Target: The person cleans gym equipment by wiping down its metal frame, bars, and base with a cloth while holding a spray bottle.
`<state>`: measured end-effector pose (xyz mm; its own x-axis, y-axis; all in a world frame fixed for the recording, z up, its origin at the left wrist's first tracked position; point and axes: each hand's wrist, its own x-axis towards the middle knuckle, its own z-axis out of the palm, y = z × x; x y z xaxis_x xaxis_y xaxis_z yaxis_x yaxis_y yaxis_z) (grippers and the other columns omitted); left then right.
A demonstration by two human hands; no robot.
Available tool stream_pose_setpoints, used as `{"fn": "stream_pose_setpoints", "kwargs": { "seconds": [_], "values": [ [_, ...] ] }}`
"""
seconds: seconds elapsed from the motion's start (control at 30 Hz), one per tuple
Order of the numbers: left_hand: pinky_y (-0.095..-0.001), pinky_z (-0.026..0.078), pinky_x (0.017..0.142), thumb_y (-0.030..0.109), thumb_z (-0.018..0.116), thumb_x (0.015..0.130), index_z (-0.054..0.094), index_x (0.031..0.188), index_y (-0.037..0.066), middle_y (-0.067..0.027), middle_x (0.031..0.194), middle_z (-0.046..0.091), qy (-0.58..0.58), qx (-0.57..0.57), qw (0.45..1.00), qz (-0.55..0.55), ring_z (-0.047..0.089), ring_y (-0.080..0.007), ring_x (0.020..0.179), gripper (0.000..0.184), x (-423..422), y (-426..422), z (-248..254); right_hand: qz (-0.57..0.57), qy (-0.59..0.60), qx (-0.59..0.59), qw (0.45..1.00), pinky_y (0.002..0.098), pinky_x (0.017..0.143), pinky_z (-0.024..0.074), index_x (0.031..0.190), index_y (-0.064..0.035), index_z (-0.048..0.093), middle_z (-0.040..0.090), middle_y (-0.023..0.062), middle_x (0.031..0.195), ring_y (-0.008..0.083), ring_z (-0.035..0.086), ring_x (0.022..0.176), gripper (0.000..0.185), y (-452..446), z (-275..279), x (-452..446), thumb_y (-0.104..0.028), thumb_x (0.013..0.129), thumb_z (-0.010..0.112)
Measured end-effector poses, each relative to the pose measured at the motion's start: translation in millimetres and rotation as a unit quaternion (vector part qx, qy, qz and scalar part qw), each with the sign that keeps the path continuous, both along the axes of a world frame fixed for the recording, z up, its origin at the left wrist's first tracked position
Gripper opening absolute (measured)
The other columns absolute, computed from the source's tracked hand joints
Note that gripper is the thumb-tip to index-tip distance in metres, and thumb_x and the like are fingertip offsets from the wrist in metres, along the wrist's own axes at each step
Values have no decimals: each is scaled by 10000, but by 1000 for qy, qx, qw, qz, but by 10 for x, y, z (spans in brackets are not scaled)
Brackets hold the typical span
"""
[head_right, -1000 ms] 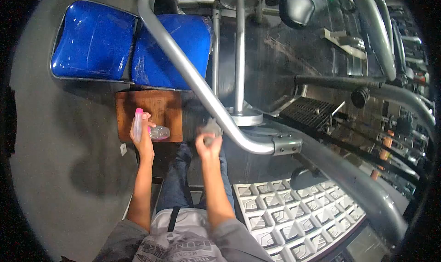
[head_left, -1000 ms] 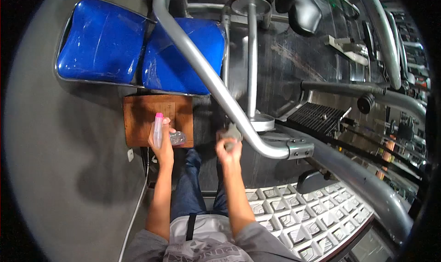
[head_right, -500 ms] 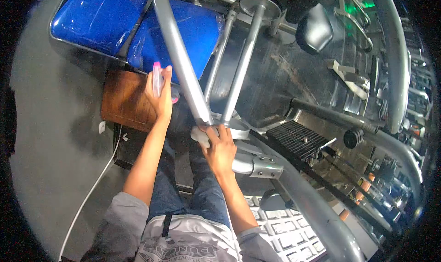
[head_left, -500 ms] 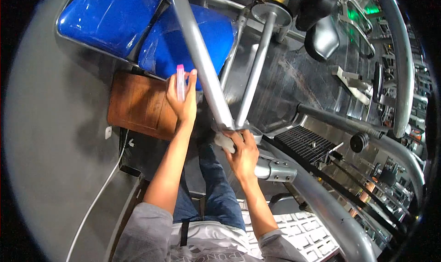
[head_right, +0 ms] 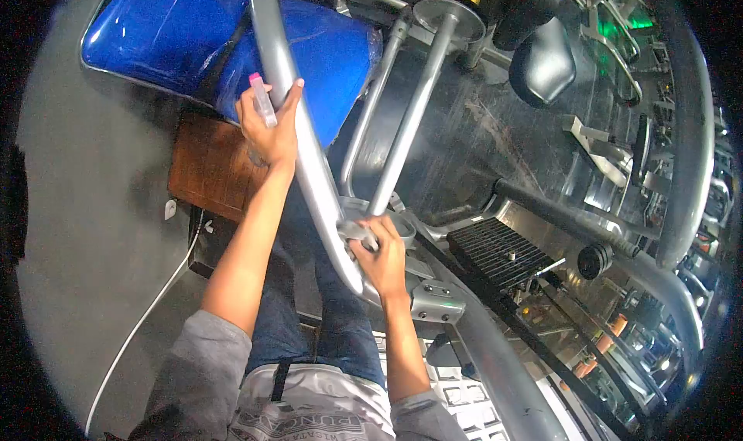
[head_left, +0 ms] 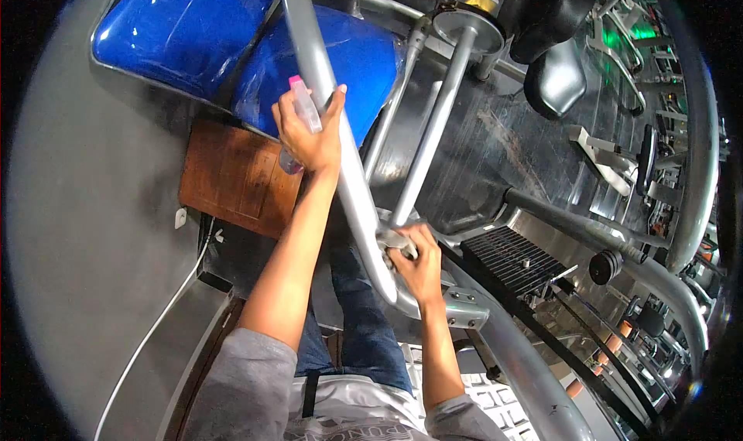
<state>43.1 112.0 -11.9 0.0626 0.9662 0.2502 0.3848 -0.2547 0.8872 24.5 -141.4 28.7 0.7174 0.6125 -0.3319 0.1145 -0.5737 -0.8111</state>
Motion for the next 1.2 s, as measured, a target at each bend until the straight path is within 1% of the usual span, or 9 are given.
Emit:
{"fn": "stream_pose_setpoints", "kwargs": {
  "seconds": [0.1,0.27,0.43,0.6,0.67,0.8,1.0,1.1,1.2],
  "values": [
    [-431,441,824,261,912,662,587,970,42,-107,970,578,33,4,999,-2,568,-292,943,498,15,-5,8,-5,50,-48,998,399,837,499,1047,-15,661,640,165,989,346,649,930,265,-198,-250,-34,-109,800,683],
    [-440,440,827,233,891,684,583,963,35,-119,959,575,70,47,996,-38,565,-311,934,460,0,33,-3,-13,66,4,998,410,858,491,1129,-43,625,633,189,1030,389,629,967,305,239,-678,183,-151,845,647],
    [-441,437,825,222,873,709,579,960,35,-114,945,573,108,55,992,-38,558,-309,925,430,-11,46,-30,-10,41,44,998,441,877,483,1128,-39,625,644,211,1069,405,626,1020,316,1118,-553,595,-208,860,619],
    [-444,439,818,213,864,724,574,957,32,-107,932,570,146,63,987,-31,556,-303,912,414,12,34,-15,-25,76,43,996,413,854,490,1076,-24,638,658,205,1016,364,651,967,321,624,-540,381,-242,841,645],
    [-440,443,808,211,866,722,575,965,29,-106,930,571,126,40,991,-24,563,-301,906,420,21,28,1,-20,159,-34,987,373,786,505,1072,-28,650,671,197,926,312,675,854,307,343,-397,303,-232,843,655],
    [-476,431,803,299,839,718,590,1013,64,-111,971,580,110,20,994,-23,577,-341,957,452,-1,45,-50,-38,234,-142,961,378,792,510,1087,-49,668,694,209,948,315,689,879,313,141,-558,212,-263,860,657],
    [-467,430,809,291,839,714,588,1016,50,-116,970,580,135,17,990,-22,577,-339,949,461,4,38,-31,-24,84,-33,996,436,888,501,1129,-85,677,685,215,1052,378,659,1007,349,982,-1170,509,-305,861,638],
    [-432,442,792,218,868,714,573,988,31,-105,928,566,143,14,989,-19,571,-297,895,445,12,34,-8,-18,94,0,995,450,865,504,1106,-67,662,671,193,1055,405,642,998,330,1504,-660,813,-269,847,628],
    [-429,440,781,218,869,712,571,982,30,-108,928,559,136,26,990,-21,572,-297,882,443,10,38,-19,4,50,41,998,442,830,498,1070,-45,650,642,183,978,403,630,940,292,1329,-553,741,-210,830,626]
  ]
}}
